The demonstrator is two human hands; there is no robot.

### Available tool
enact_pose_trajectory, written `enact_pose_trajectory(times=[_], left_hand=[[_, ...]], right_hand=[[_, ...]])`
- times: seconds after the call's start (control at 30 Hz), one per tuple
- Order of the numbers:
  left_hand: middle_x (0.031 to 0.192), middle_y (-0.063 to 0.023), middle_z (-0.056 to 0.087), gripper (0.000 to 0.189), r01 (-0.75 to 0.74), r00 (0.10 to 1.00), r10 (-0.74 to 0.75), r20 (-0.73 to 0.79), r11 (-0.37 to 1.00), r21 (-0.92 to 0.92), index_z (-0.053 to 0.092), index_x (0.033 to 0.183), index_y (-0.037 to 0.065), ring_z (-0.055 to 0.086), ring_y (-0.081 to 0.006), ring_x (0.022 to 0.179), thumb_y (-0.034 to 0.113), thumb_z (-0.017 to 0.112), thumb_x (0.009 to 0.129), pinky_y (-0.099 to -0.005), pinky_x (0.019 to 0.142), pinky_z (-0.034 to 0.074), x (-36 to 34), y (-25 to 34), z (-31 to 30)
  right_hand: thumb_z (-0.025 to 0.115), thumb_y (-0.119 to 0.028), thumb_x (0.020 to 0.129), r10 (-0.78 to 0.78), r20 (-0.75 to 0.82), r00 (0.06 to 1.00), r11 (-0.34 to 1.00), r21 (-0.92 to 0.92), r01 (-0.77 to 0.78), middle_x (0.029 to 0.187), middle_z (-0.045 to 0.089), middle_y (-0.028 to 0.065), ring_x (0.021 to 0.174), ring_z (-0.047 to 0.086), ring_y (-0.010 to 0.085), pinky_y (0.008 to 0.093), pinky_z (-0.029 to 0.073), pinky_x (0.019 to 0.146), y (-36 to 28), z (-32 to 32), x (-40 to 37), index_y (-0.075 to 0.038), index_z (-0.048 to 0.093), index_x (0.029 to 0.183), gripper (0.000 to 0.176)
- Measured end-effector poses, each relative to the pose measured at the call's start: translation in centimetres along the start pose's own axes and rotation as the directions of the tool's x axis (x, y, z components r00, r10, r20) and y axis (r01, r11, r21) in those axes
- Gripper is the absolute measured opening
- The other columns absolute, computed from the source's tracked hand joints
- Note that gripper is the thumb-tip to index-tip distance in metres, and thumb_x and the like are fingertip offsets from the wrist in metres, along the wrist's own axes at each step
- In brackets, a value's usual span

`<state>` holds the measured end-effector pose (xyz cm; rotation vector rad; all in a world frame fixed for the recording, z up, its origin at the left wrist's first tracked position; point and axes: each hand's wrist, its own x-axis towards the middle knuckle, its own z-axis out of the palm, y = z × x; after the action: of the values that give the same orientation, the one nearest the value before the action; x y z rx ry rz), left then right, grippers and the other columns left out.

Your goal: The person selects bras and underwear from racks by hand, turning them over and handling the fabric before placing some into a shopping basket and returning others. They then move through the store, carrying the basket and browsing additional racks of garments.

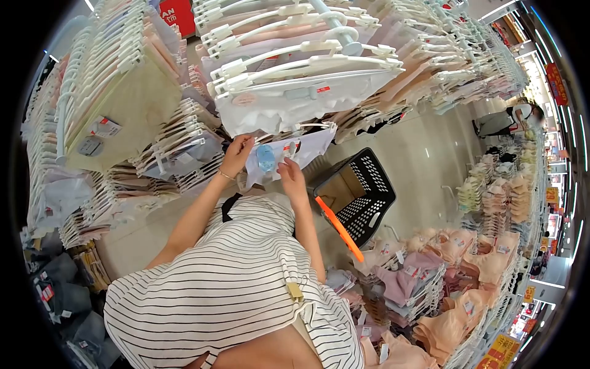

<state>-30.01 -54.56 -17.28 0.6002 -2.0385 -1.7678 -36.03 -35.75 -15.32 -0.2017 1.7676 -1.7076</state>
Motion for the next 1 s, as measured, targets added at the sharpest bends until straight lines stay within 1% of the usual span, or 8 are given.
enact_pose_trajectory(times=[0.17, 0.27, 0.47, 0.7, 0.77, 0.87, 0.97, 1.0], left_hand=[[0.074, -0.0019, 0.059, 0.03, 0.003, 0.999, -0.005, -0.053, 1.0, -0.024, 0.059, 0.103, -0.002, 0.049, -0.0067, 0.064, 0.025, 0.054, 0.091, -0.0218, 0.06, 0.042, -1.0, 0.5, 1.0], [0.078, -0.0015, 0.057, 0.027, -0.004, 1.0, 0.004, -0.016, 1.0, 0.001, 0.057, 0.106, 0.0, 0.046, -0.0064, 0.066, 0.024, 0.053, 0.092, -0.0217, 0.062, 0.04, -1.4, 0.8, 0.6], [0.07, 0.0028, 0.049, 0.02, -0.076, 0.993, 0.079, -0.084, 0.996, 0.042, 0.057, 0.101, 0.002, 0.039, -0.0052, 0.06, 0.02, 0.053, 0.092, -0.0214, 0.054, 0.033, -0.7, -0.5, 0.7], [0.073, 0.0016, 0.057, 0.025, 0.07, 0.991, -0.083, -0.106, 0.99, -0.124, 0.06, 0.098, 0.003, 0.044, -0.0047, 0.062, 0.026, 0.058, 0.089, -0.0216, 0.054, 0.037, -0.8, -0.7, 0.6], [0.074, 0.0024, 0.058, 0.026, 0.109, 0.983, -0.134, -0.129, 0.976, -0.188, 0.061, 0.098, 0.003, 0.044, -0.0049, 0.062, 0.027, 0.059, 0.089, -0.0227, 0.054, 0.036, -0.9, -0.3, 0.7], [0.072, 0.0044, 0.053, 0.029, 0.063, 0.981, -0.092, -0.171, 0.984, -0.166, 0.061, 0.1, 0.003, 0.041, -0.0033, 0.063, 0.029, 0.058, 0.09, -0.02, 0.055, 0.034, -1.1, 0.1, 0.8], [0.068, 0.0027, 0.054, 0.028, 0.073, 0.989, -0.064, -0.13, 0.995, 0.067, 0.062, 0.098, 0.0, 0.043, -0.0048, 0.06, 0.027, 0.059, 0.089, -0.0208, 0.054, 0.035, -0.6, -1.5, 0.1], [0.068, -0.002, 0.056, 0.027, 0.082, 0.984, -0.067, -0.163, 0.993, 0.084, 0.062, 0.097, 0.0, 0.045, -0.0073, 0.058, 0.025, 0.06, 0.087, -0.022, 0.055, 0.038, -0.3, -1.8, 0.0]], right_hand=[[0.056, -0.015, 0.09, 0.146, 0.037, 0.989, 0.985, 0.087, -0.149, 0.084, 0.061, 0.0039, 0.068, 0.056, 0.0093, 0.0211, 0.044, 0.061, -1.2, 2.2, 0.4, 0.003, 0.053, 0.114, 0.03], [0.057, -0.011, 0.089, 0.068, -0.018, 0.998, 0.995, 0.069, -0.067, 0.076, 0.059, 0.0023, 0.057, 0.052, 0.0075, 0.0201, 0.04, 0.052, -0.4, 2.0, 0.3, 0.003, 0.054, 0.111, 0.026], [0.055, -0.009, 0.09, 0.013, -0.047, 0.999, 0.988, 0.155, -0.006, 0.075, 0.058, 0.0018, 0.058, 0.051, 0.0065, 0.019, 0.039, 0.052, -0.3, 1.7, -0.6, 0.003, 0.055, 0.111, 0.024], [0.05, -0.006, 0.092, 0.006, 0.044, 0.999, 0.963, 0.267, -0.018, 0.088, 0.059, 0.0049, 0.072, 0.056, 0.0103, 0.0212, 0.045, 0.063, 0.6, 1.4, -0.2, 0.004, 0.052, 0.118, 0.028], [0.048, -0.006, 0.093, -0.016, -0.021, 1.0, 0.943, 0.333, 0.022, 0.093, 0.061, 0.0071, 0.079, 0.059, 0.0131, 0.0229, 0.047, 0.068, 1.1, 1.8, 0.2, 0.003, 0.051, 0.118, 0.027], [0.046, -0.007, 0.093, 0.004, -0.055, 0.998, 0.933, 0.36, 0.016, 0.103, 0.06, 0.0108, 0.087, 0.061, 0.0176, 0.0258, 0.049, 0.075, 1.0, 1.8, 0.2, 0.003, 0.05, 0.119, 0.027], [0.045, -0.007, 0.093, 0.078, -0.04, 0.996, 0.943, 0.327, -0.061, 0.107, 0.061, 0.0123, 0.089, 0.061, 0.0187, 0.0268, 0.049, 0.076, 1.4, 1.3, 0.1, 0.002, 0.05, 0.119, 0.027], [0.044, -0.008, 0.094, 0.105, -0.033, 0.994, 0.946, 0.31, -0.09, 0.107, 0.061, 0.0124, 0.089, 0.062, 0.0186, 0.0267, 0.049, 0.076, 1.4, 1.1, 0.1, 0.002, 0.05, 0.118, 0.027]])
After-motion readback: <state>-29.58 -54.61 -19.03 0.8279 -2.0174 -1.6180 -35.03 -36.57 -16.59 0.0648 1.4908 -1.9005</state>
